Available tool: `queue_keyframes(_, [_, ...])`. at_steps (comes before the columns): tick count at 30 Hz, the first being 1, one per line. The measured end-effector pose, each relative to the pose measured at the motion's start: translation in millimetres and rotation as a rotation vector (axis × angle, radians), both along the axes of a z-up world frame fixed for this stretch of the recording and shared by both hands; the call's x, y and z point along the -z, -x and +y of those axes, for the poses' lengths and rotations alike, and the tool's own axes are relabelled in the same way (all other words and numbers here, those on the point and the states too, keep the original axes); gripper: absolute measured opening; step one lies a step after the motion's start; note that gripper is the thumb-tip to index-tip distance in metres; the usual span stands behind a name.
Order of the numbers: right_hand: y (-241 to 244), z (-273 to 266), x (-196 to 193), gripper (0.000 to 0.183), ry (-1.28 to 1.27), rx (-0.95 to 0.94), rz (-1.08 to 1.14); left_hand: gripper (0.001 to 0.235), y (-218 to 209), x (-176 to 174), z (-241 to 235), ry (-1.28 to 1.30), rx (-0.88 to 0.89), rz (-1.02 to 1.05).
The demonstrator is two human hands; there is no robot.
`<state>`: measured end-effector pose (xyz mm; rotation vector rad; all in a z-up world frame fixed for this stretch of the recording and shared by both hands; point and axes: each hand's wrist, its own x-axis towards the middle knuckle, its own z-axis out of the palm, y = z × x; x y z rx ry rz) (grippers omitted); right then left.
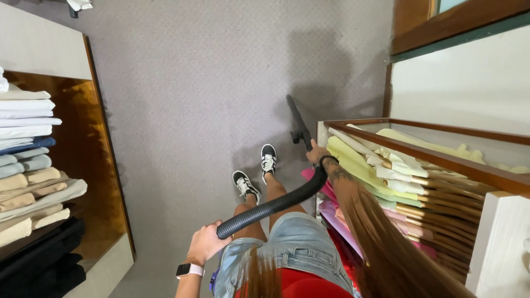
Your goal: The person vacuums a carpeted floor in a room filled with fabric rolls and clothing racks. They move the vacuum wand back and forth across the floor, navigating around furniture and merchandise displays.
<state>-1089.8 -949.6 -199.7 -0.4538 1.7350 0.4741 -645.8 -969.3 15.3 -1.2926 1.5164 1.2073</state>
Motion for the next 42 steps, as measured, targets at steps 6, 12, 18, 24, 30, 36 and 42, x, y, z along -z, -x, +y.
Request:
queue_keyframes(6, [-23.4, 95.2, -6.5, 0.077, -0.018, 0.063, -0.059, 0.028, -1.8, 0.5, 1.1, -0.072, 0.084, -0.03])
queue_keyframes(12, [-1.5, 55.5, -25.8, 0.081, 0.055, 0.211, -0.027, 0.028, 2.6, 1.8, -0.4, -0.009, 0.018, -0.036])
queue_keyframes(18, [22.9, 1.1, -6.8, 0.081, 0.02, 0.139, -0.029, 0.031, 17.7, 0.2, 4.9, 0.019, -0.005, 0.038])
queue_keyframes(24, [-16.0, 94.5, 32.0, 0.088, 0.021, -0.04, -0.016, 0.025, -11.9, 8.1, 28.2, -0.013, 0.072, 0.048])
queue_keyframes(30, [-30.4, 114.1, -37.1, 0.081, 0.059, 0.457, -0.145, 0.027, -27.5, 12.0, 31.0, 0.017, 0.048, 0.004])
queue_keyframes(36, [-18.0, 61.7, -62.0, 0.08, 0.126, 0.331, -0.006, 0.022, -17.8, 6.7, 25.9, 0.048, 0.0, 0.043])
queue_keyframes(42, [28.7, 31.5, 9.6, 0.089, 0.032, 0.062, -0.013, 0.026, 9.5, -8.2, 42.1, 0.031, -0.001, 0.099])
